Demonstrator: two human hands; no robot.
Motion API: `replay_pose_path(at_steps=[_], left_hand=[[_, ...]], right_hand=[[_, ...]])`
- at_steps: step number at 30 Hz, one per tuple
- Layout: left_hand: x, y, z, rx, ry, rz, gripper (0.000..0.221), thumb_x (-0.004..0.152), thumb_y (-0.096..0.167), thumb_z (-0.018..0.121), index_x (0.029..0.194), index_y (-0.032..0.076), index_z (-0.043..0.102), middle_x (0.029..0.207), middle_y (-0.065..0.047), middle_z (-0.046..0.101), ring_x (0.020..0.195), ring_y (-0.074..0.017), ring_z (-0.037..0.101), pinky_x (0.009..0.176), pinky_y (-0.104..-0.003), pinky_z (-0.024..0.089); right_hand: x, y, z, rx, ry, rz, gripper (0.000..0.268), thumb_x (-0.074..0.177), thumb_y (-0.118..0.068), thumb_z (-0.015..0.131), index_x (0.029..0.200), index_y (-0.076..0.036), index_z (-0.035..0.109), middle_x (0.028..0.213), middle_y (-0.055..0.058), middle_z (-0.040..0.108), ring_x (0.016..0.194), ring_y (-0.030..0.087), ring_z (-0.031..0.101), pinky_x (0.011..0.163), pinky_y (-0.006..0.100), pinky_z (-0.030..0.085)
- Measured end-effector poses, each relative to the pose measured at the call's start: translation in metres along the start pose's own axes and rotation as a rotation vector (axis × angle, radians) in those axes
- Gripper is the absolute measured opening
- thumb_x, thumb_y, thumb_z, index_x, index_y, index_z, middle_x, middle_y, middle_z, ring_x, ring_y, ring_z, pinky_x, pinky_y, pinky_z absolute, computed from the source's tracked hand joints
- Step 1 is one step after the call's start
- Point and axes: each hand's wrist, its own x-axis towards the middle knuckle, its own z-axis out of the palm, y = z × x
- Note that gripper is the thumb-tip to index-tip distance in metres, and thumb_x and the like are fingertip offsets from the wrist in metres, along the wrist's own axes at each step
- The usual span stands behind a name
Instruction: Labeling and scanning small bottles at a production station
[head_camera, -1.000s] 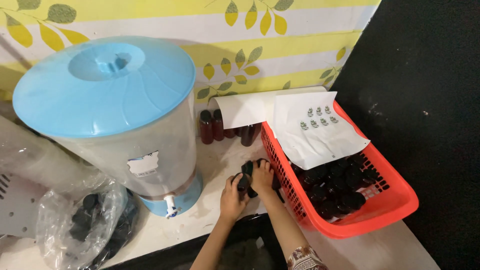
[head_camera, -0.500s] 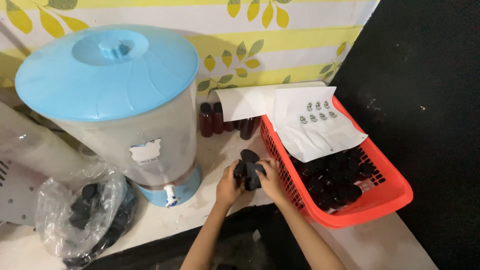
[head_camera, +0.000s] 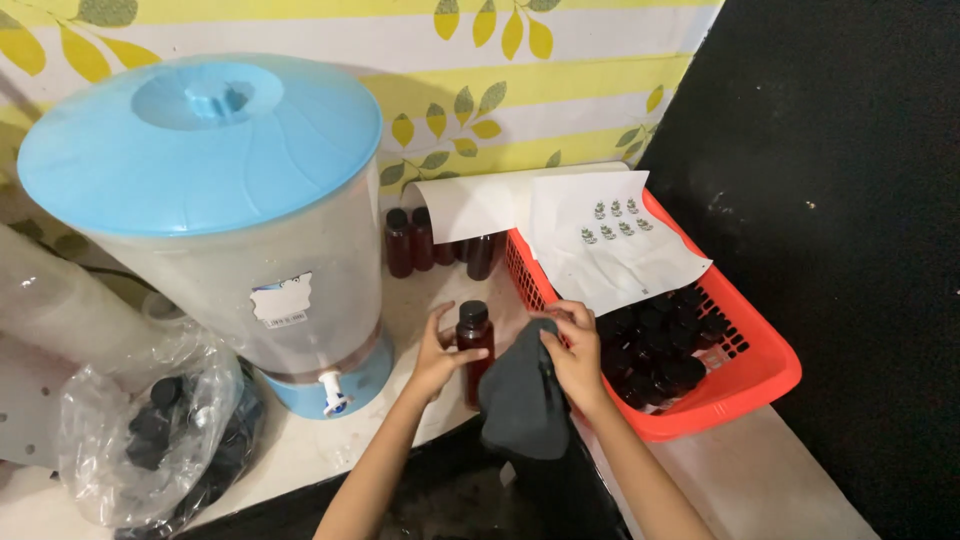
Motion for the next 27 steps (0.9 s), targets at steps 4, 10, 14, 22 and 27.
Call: replay_pose_path(at_steps=[4, 10, 14, 22, 27], left_hand=[[-0.003, -0.005, 0.026, -0.156, -0.095, 0.043, 0.08, 0.053, 0.0, 0.075, 0.123, 0.011, 0.037, 0.09, -0.017, 0.06, 0.081, -0.0223, 0.054, 0.069, -0.032, 0.048], [0.005, -0.029, 0.038, -0.409, -0.035, -0.041, 0.041, 0.073, 0.005, 0.061, 0.111, 0.009, 0.047, 0.087, -0.012, 0.059, 0.073, -0.0198, 0.058, 0.062, -0.03, 0.05], [0.004, -0.021, 0.041, -0.385, -0.018, -0.021, 0.04, 0.073, 0.002, 0.06, 0.111, 0.007, 0.047, 0.083, -0.01, 0.056, 0.07, -0.0184, 0.056, 0.06, -0.029, 0.05], [0.04, -0.05, 0.023, -0.387, 0.001, -0.078, 0.032, 0.077, 0.021, 0.061, 0.107, 0.012, 0.052, 0.081, -0.013, 0.056, 0.072, -0.024, 0.058, 0.06, -0.035, 0.049], [0.037, -0.044, 0.045, -0.357, -0.06, -0.086, 0.034, 0.077, 0.028, 0.061, 0.107, 0.015, 0.052, 0.083, -0.013, 0.056, 0.074, -0.0232, 0.058, 0.059, -0.032, 0.05]], right_hand=[[0.005, 0.004, 0.015, -0.225, 0.173, -0.041, 0.005, 0.066, -0.009, 0.067, 0.068, -0.006, 0.064, 0.09, 0.003, 0.051, 0.082, 0.02, 0.044, 0.076, 0.031, 0.036], [-0.008, -0.039, 0.022, -0.602, 0.042, -0.112, 0.033, 0.08, -0.034, 0.053, 0.089, -0.004, 0.063, 0.108, 0.007, 0.05, 0.098, 0.025, 0.04, 0.092, 0.048, 0.021], [-0.025, -0.031, 0.027, -0.715, -0.007, -0.148, 0.043, 0.074, -0.034, 0.058, 0.102, -0.001, 0.056, 0.119, 0.011, 0.041, 0.105, 0.029, 0.033, 0.094, 0.056, 0.015], [-0.065, 0.015, 0.035, -0.697, 0.004, -0.536, 0.037, 0.084, -0.036, 0.042, 0.118, -0.024, 0.05, 0.119, 0.004, 0.044, 0.1, 0.024, 0.038, 0.095, 0.06, 0.015], [-0.04, 0.027, 0.04, -0.662, 0.13, -0.529, 0.029, 0.075, -0.033, 0.058, 0.104, -0.029, 0.06, 0.114, 0.003, 0.048, 0.099, 0.025, 0.037, 0.091, 0.057, 0.021]])
